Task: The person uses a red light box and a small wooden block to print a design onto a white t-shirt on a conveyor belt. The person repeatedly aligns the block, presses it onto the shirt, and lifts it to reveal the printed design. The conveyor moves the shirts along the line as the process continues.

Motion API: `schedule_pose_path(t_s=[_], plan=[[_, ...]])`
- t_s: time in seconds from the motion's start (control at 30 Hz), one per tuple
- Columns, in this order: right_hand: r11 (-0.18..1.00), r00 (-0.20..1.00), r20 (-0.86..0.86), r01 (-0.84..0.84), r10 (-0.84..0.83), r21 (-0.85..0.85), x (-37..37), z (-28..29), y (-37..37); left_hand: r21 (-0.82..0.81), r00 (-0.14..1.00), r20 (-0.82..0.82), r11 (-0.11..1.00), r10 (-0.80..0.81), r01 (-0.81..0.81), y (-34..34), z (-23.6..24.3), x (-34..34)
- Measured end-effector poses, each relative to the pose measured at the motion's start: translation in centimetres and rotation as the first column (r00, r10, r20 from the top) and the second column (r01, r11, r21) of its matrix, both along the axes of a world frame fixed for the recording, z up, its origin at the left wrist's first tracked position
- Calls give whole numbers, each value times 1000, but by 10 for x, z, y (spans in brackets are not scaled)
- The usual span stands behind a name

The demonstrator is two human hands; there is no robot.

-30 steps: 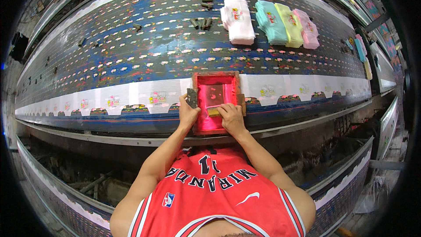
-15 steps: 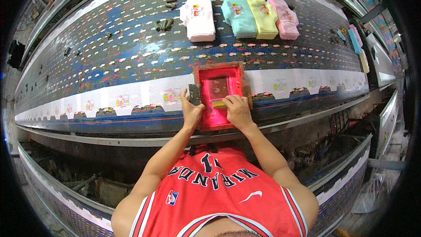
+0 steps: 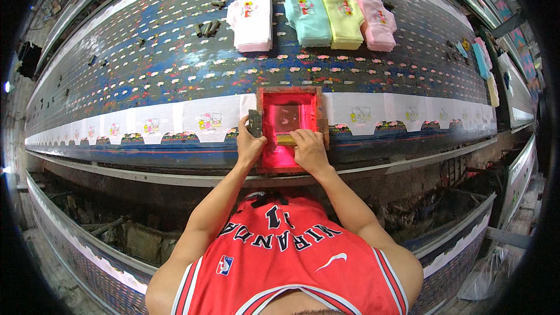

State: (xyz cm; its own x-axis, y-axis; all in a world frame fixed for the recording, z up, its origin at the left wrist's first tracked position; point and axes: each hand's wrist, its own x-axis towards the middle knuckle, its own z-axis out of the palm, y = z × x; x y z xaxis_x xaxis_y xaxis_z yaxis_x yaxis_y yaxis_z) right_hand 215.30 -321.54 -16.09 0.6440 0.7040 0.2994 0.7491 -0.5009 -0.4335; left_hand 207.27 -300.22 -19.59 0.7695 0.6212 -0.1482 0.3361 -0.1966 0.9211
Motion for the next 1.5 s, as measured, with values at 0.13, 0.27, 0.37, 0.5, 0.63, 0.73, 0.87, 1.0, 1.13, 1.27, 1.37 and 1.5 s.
schedule_pose_path(t_s=[0.13,0.27,0.37,0.5,0.63,0.73,0.87,1.0,1.13,1.27,1.37,1.5], plan=[[1000,1000,12,-19,19,-15,1,1,-1,26,1000,-19,1000,-5,6,0,0,1],[1000,999,27,-18,19,-11,2,2,2,4,1000,-22,1000,-22,23,5,-1,2],[1000,998,54,-16,15,16,-1,6,-2,-81,999,-47,997,-24,20,9,-1,2],[1000,998,52,-20,20,1,-19,16,-14,-105,998,-53,994,-25,20,12,0,1],[999,992,115,-43,46,-31,-20,-3,-16,-102,998,-59,995,-15,9,11,6,0],[999,976,218,5,4,-40,19,-18,13,-105,998,-52,994,-18,13,12,5,0],[998,994,88,58,-58,-5,86,5,56,-110,998,-51,994,-35,30,11,9,1],[997,995,80,66,-63,-30,84,-8,54,-132,1000,-8,991,-24,23,7,7,2],[999,994,110,-2,8,-54,21,-14,13,-83,999,-43,997,2,-5,5,5,2],[997,997,52,-58,61,-47,13,2,-14,-96,998,37,995,42,-38,-3,-7,0],[998,998,43,-42,44,-50,32,16,-41,-60,994,96,997,60,-54,-39,13,16],[999,996,85,10,-7,-44,60,27,-105,-167,976,207,985,68,-33,-109,18,57]])
